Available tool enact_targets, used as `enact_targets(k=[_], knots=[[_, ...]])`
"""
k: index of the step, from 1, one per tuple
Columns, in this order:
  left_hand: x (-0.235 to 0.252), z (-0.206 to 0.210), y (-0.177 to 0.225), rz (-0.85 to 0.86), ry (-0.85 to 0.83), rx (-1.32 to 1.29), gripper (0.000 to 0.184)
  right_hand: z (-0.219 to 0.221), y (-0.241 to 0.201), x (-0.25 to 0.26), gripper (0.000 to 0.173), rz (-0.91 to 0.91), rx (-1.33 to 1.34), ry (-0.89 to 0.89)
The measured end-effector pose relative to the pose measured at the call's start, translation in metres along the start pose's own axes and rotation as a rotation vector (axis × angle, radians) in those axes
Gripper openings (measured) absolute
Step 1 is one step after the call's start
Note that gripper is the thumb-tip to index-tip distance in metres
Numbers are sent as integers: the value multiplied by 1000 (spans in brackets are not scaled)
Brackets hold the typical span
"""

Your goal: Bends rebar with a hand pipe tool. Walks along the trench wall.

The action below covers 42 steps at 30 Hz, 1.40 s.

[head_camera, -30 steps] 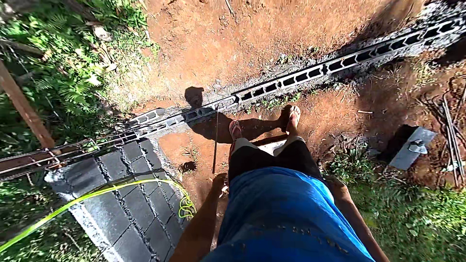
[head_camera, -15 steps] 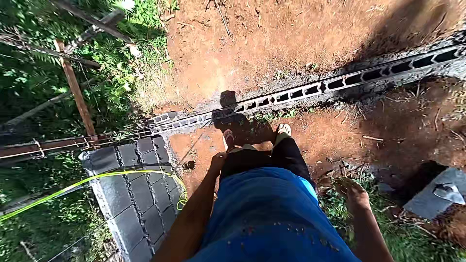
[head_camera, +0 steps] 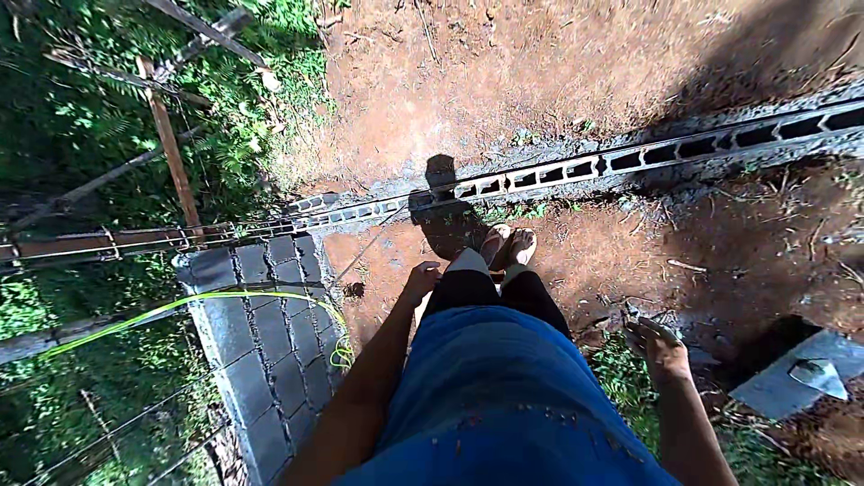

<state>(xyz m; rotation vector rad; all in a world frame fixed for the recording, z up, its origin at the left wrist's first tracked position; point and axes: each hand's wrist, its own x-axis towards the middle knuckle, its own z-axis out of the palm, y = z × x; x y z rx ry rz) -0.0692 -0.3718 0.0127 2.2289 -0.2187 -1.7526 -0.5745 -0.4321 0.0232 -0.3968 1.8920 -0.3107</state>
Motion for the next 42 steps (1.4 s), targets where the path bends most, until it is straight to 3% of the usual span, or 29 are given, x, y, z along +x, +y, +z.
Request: enact_targets(k=[7, 12, 16, 21, 24, 26, 29, 32, 35, 36, 37, 38, 40, 42], knots=[[49, -5, -9, -9, -63, -63, 40, 11, 28, -60, 35, 0, 5, 74], [89, -18, -4, 124, 273, 71, 71, 20, 42, -106, 33, 50, 14, 137], [118, -30, -12, -56, 171, -28, 59, 25, 54, -132, 32, 44, 64, 241], [122, -17, 15, 194, 245, 323, 62, 28, 76, -153, 33, 49, 156, 306], [127, -2, 27, 130, 148, 341, 62, 35, 105, -161, 30, 34, 189, 308], [133, 9, 33, 58, 67, 292, 58, 48, 87, -178, 30, 85, 105, 312], [132, 27, 50, 126, 55, 360, 56, 58, 24, -207, 33, 302, 70, 226], [114, 51, 77, 254, 150, 547, 64, 48, 76, -193, 26, 46, 181, 271], [117, 71, 80, 184, 91, 563, 65, 29, 105, -178, 26, -104, 287, 263], [122, 79, 78, 125, 57, 535, 62, 23, 98, -175, 27, -52, 322, 306], [126, 87, 79, 79, 31, 524, 59, 11, 67, -175, 32, 212, 331, 272], [128, 94, 80, 47, 7, 533, 55, 2, 65, -169, 33, 280, 390, 299], [127, 107, 86, 21, -36, 586, 47, -7, 117, -147, 28, 60, 455, 428], [117, 125, 99, 34, -37, 611, 48, -24, 132, -137, 27, 42, 493, 420]])
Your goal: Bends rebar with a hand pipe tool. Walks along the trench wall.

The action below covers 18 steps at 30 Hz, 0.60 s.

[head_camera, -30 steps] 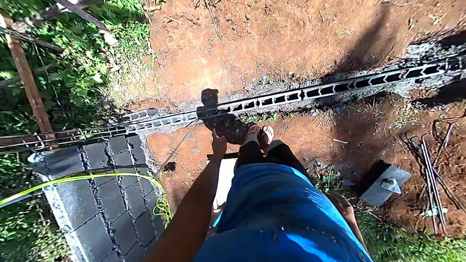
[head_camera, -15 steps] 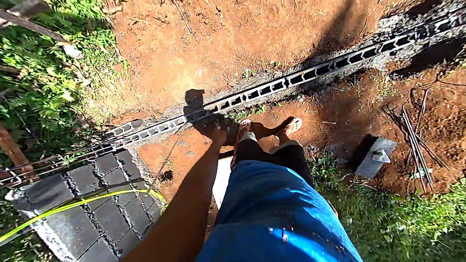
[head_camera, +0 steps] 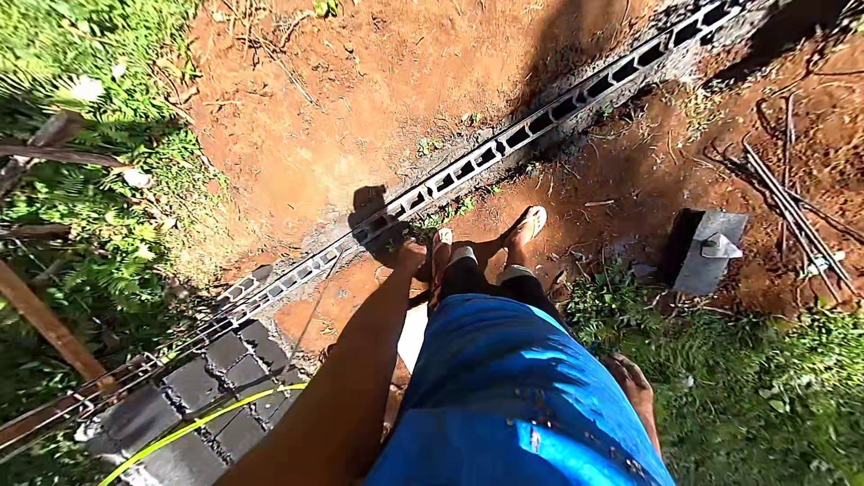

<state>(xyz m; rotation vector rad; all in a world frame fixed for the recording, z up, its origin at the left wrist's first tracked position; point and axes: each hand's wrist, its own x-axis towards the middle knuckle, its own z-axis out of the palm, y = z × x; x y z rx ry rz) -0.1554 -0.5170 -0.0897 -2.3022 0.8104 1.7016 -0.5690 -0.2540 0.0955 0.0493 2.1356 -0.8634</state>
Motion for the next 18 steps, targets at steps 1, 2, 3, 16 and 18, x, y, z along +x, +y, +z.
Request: enact_targets(k=[1, 2, 3, 16, 18], knots=[[-4, 4, 13, 22, 31, 41, 53, -6, 0, 6, 26, 11, 6, 10], [-8, 8, 26, 59, 76, 111, 61, -11, 0, 10, 26, 23, 11, 16], [-11, 11, 38, 90, 107, 166, 71, -15, 3, 12, 27, 35, 8, 16], [24, 28, 91, 17, -39, 206, 46, 26, -49, -55, 30, 499, 25, 171], [16, 30, 97, 20, -62, 209, 44, 17, -13, -44, 28, 422, 50, 157]])
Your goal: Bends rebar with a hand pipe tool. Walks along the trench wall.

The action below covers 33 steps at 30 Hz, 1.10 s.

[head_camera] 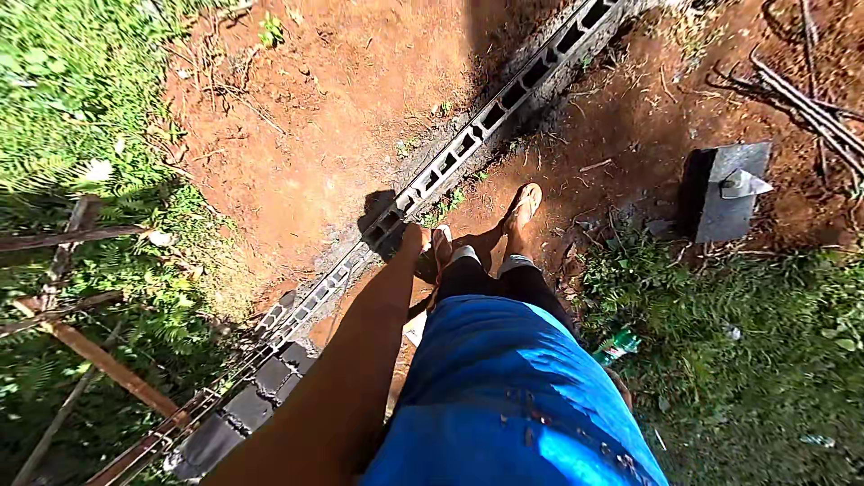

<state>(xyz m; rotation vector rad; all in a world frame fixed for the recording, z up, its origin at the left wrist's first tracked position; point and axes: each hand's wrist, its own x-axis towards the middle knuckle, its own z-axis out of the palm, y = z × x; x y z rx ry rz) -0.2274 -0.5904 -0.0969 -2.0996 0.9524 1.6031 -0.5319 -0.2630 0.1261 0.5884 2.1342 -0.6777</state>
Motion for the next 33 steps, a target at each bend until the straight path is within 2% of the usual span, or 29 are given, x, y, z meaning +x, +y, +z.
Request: enact_targets(k=[2, 3, 7, 9, 12, 13, 14, 17, 19, 21, 23, 28, 29, 30, 31, 32, 33], knots=[[-10, 3, 8, -5, -18, -17, 42, -12, 49, 44, 25, -178, 46, -43], [-13, 4, 11, -6, -22, -26, 41, -13, 57, 54, 25, -203, 69, -53], [-16, 10, 13, 8, -45, -18, 41, -12, 52, 62, 25, -217, 52, -58], [-15, 13, 14, 66, -5, 17, 42, -14, 55, 64, 28, -226, 45, -64], [-24, 12, 25, 212, 106, 177, 67, -16, 64, 63, 27, -249, 69, -76], [-25, 11, 29, 229, 115, 221, 71, -17, 69, 62, 26, -247, 82, -75], [-22, 12, 31, 233, 104, 235, 69, -17, 75, 62, 26, -242, 86, -73], [-14, 15, 38, 191, 19, 242, 44, -19, 93, 64, 26, -209, 97, -67], [-17, 19, 49, 187, 8, 260, 45, -11, 73, 37, 25, -120, 68, -29], [-20, 26, 65, 224, 38, 249, 64, 0, 32, -8, 27, -39, 16, -22], [-16, 34, 80, 258, 61, 221, 77, 3, 20, -27, 28, -112, -55, -27], [-13, 48, 115, 229, 43, 120, 72, 10, -48, -53, 31, 122, -128, 3], [-10, 51, 121, 213, 41, 103, 72, 3, -48, -43, 32, 129, -120, -30], [-7, 54, 127, 199, 39, 96, 73, -11, -16, -16, 28, -80, -104, -64], [-2, 58, 132, 189, 45, 92, 74, -30, 48, 39, 26, -547, -6, -102], [3, 61, 136, 181, 54, 82, 74, -45, 61, 70, 28, -493, -15, -137], [7, 65, 141, 170, 56, 68, 71, -52, 53, 86, 29, -348, -51, -138]])
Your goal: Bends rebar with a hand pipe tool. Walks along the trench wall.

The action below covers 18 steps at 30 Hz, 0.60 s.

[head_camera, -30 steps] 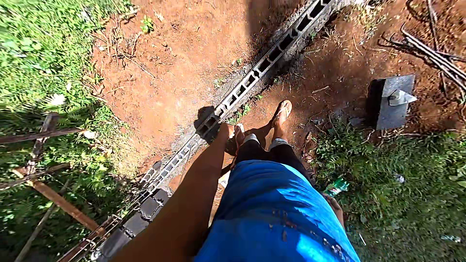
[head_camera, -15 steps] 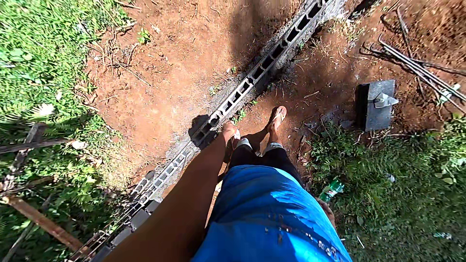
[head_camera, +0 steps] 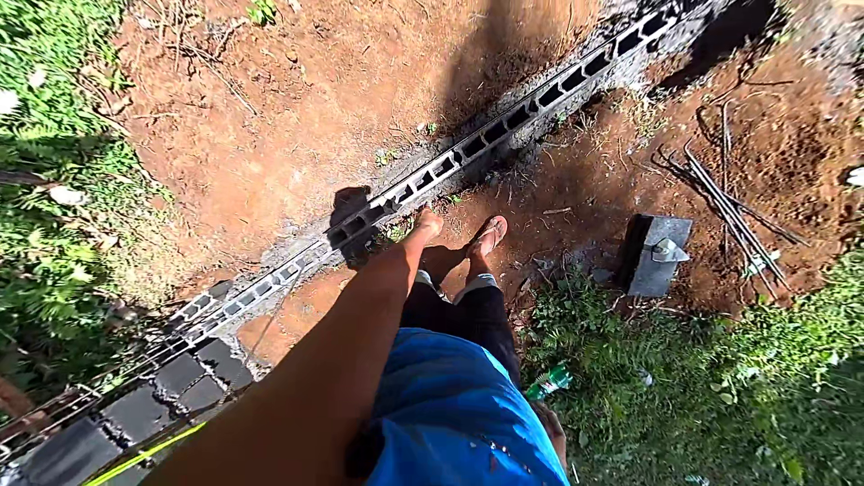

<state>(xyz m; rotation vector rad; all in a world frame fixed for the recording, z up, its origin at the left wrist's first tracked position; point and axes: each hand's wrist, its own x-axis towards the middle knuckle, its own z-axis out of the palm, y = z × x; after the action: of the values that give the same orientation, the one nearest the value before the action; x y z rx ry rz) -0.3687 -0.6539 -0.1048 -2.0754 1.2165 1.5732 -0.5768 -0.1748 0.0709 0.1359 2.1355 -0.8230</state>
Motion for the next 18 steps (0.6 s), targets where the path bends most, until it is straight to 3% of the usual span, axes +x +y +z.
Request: enact_targets(k=[3, 8, 13, 18], knots=[[15, 11, 10, -21, -10, -69, 62, -6, -32, 37, 29, 215, -6, 11], [23, 24, 28, -106, -3, -235, 48, -15, -80, 112, 30, 236, -101, -88], [20, 30, 42, -161, 8, -391, 52, -24, -168, 179, 28, 152, -304, -258], [5, 41, 39, -169, 19, -572, 49, -16, -257, 190, 28, 9, -734, -631]])
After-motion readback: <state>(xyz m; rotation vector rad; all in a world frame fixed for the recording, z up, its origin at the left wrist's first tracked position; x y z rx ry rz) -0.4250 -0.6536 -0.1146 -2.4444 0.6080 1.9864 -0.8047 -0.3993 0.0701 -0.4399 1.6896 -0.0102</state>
